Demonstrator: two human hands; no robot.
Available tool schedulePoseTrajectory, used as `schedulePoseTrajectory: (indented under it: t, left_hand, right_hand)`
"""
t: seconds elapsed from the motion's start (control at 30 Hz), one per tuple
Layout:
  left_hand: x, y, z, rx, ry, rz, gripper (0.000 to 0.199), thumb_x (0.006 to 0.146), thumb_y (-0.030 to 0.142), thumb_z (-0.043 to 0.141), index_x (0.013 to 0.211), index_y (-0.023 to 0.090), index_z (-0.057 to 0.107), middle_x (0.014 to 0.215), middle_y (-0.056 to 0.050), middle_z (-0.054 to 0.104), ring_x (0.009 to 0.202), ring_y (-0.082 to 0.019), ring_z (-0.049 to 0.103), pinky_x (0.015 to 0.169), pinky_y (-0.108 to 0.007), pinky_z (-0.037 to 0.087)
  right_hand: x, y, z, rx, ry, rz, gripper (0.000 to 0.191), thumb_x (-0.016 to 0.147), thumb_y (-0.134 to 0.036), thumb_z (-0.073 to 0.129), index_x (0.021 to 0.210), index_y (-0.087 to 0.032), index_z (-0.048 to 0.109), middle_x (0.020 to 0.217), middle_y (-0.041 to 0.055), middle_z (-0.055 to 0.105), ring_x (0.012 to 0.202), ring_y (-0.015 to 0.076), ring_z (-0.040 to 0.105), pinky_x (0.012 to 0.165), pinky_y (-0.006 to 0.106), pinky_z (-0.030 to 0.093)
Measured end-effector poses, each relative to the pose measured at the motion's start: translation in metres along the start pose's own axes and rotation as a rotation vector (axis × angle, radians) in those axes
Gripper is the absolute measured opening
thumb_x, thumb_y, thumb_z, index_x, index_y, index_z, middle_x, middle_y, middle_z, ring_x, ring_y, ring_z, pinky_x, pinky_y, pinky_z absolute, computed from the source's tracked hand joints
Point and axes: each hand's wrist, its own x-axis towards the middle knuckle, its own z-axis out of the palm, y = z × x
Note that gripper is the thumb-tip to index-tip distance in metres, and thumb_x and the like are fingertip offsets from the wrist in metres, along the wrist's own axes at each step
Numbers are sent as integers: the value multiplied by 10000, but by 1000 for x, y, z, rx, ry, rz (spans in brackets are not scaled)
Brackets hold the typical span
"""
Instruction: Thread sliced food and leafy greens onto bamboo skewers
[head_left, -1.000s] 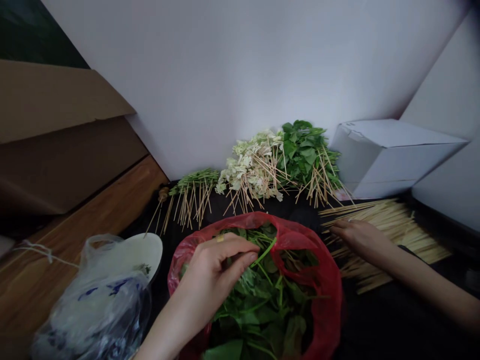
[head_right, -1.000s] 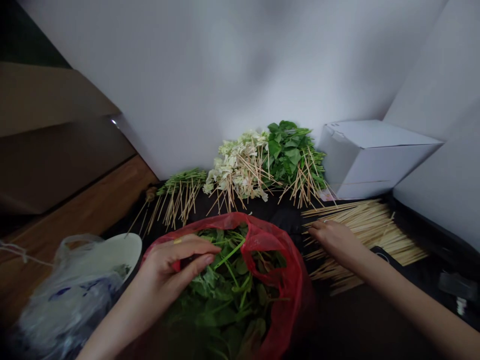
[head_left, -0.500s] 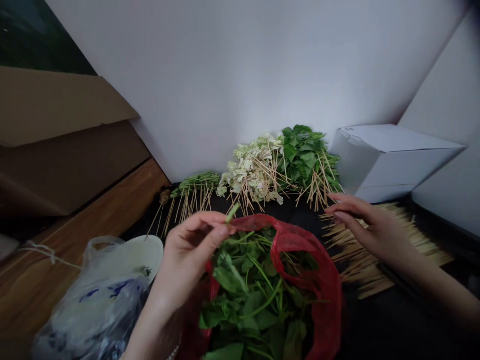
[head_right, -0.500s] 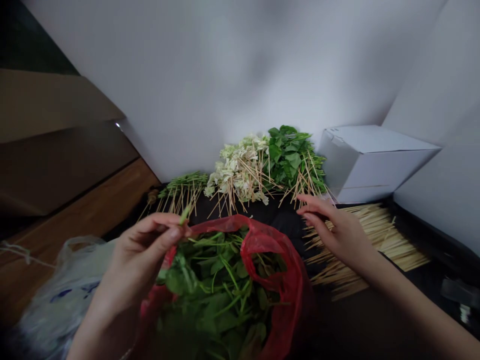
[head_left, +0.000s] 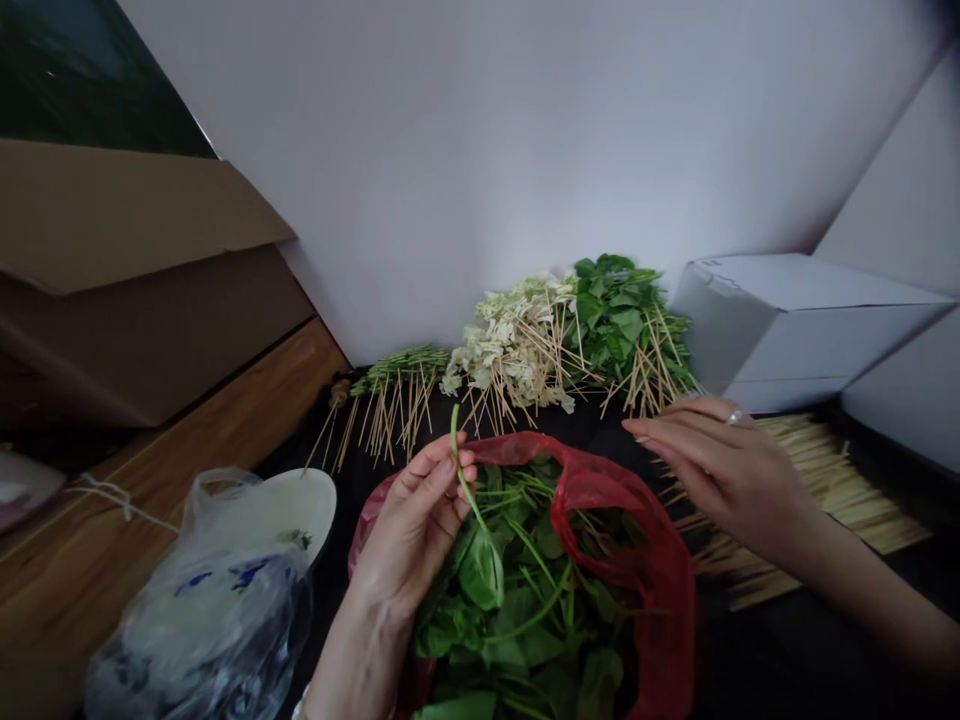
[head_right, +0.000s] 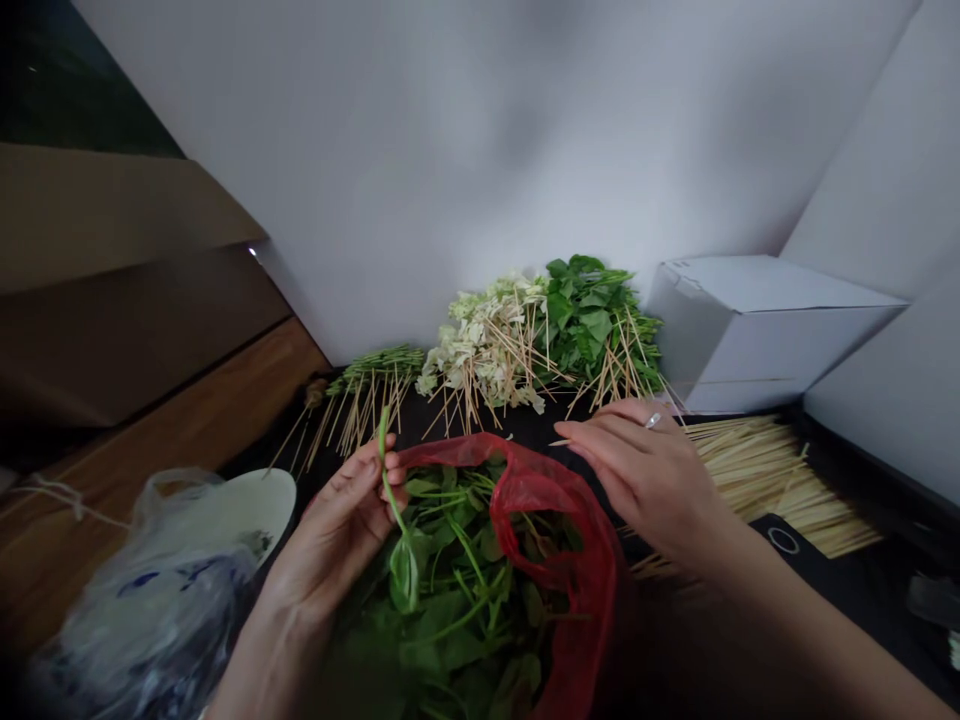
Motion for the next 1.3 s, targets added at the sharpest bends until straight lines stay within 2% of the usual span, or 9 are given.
schedulePoseTrajectory:
  t: [0.2,0.3,0.4,0.57,0.67,0.83,0.97,1.1,1.3]
  left_hand:
    - [-11,30,6,-131,11,203,360,681,81,894,993,126,721,796,5,720,680,-84,680,648,-160,599]
    - [-25,46,13,-247,-80,237,264,759,71,831,962,139,678,768,28,681,652,-81,654,618,-181,594]
    - [-35,51,16,-326,-182,232,175,828,64,757,931,150,646,713,48,642,604,-76,627,575,-174,571]
    - [-30,43,14,-377,-182,195,114,919,33,608,966,130,646,696,39,615,531,-47,580,498,-119,499]
    - [-21,33,13,-336,-140,147,72,908,53,644,954,104,666,688,39,602,508,-21,546,457,-87,443]
    - [-14,3,6,73,-11,50,223,735,224,884,897,128,765,671,10,680,561,-52,598,524,-115,485]
    - [-19,-16,0,253,-51,-36,290,659,298,936,891,170,818,673,-28,751,614,-81,661,599,-129,514]
    - [-24,-19,-4,294,-76,-60,294,691,295,917,954,197,828,768,-50,793,684,-97,693,664,-148,531]
    - [-26,-19,-2,265,-24,-83,253,698,274,908,923,189,828,743,-19,758,624,-62,631,600,-122,492]
  right_hand:
    - [20,-29,-2,21,47,-98,267,1006,-82,457,1235,-82,595,933,109,707,843,209,619,800,359,491]
    - [17,-32,5,13,27,-83,264,1024,-91,411,1218,-95,590,922,95,712,784,190,638,709,326,497]
    - [14,-32,10,13,1,-56,275,1030,-96,393,1236,-115,574,981,91,728,801,183,670,694,316,513]
    - [11,-34,14,14,-16,-66,308,1039,-109,377,1301,-152,532,1054,95,743,804,190,700,653,320,525]
    - [10,-34,15,34,-20,-78,328,1033,-98,387,1333,-146,511,1054,90,753,746,170,703,638,308,527]
    - [14,-47,12,-6,-33,-54,337,1005,-85,413,1318,-123,531,1012,91,754,724,181,702,627,324,516]
    - [22,-67,8,17,-46,-77,293,1005,-94,376,1224,-82,569,954,99,742,725,189,691,618,335,506]
    - [25,-79,8,43,1,-114,272,1004,-88,374,1150,-84,604,850,75,728,685,174,666,595,314,485]
    - [19,-82,12,49,0,-131,321,1000,-70,376,1186,-84,638,853,92,702,671,177,620,559,315,447]
